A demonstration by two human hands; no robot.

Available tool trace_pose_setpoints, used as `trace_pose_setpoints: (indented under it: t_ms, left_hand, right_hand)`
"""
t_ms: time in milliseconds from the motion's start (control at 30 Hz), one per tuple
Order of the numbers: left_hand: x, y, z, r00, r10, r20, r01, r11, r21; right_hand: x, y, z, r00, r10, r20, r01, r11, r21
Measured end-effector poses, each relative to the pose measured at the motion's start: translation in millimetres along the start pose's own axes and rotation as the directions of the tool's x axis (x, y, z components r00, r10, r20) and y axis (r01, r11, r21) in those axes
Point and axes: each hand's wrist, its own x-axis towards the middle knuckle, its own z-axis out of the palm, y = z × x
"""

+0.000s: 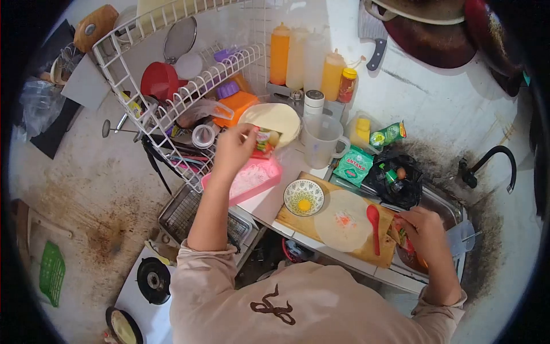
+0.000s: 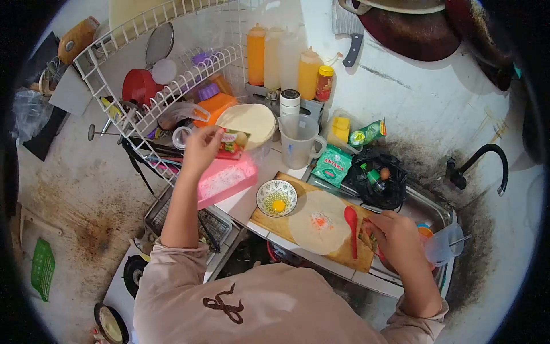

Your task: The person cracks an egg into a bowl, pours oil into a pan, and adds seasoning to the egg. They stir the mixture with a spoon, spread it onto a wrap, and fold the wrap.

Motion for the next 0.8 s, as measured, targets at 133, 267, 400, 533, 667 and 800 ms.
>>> trace_pose_setpoints:
  t_ms: [133,267,400,533,667,800]
  left_hand:
    - [16.1,-26.7,-26.8,0.991,-0.007,-0.132,0.046,0.954,0.295]
    - [19.0,-73.6,-28.5,0.942,-0.305,0.137,0.275,0.94,0.201]
    - [7.8,-64.6,-8.3,0.888,-0.304,0.346,0.397,0.886,-0.24]
    - [6.5,-34.3,28.7,0.814,-0.244,0.527,0.461,0.824,-0.33]
    - [-1.8,-9.1,75.6,0.816,-0.215,0.536,0.312,0.945,-0.096]
    - [-9.4,4.8,114.7,0.869,-0.164,0.467,0.082,0.978,0.192]
  right_hand:
    - [-9.5,7.2,7.8,0.999,0.043,-0.027,-0.044,0.999,-0.024]
    - [-14.7,11.0,12.2,0.994,0.107,0.008,-0.107,0.993,-0.055]
    - [-11.4,8.0,15.6,0.992,0.121,0.022,-0.119,0.99,-0.076]
    - [-5.0,-1.3,15.3,0.993,0.113,0.046,-0.112,0.993,-0.025]
    - [-3.3,-4.1,21.5,0.994,0.093,0.057,-0.09,0.995,-0.039]
    - [0.8,-4.6,25.1,0.993,0.085,0.084,-0.08,0.995,-0.056]
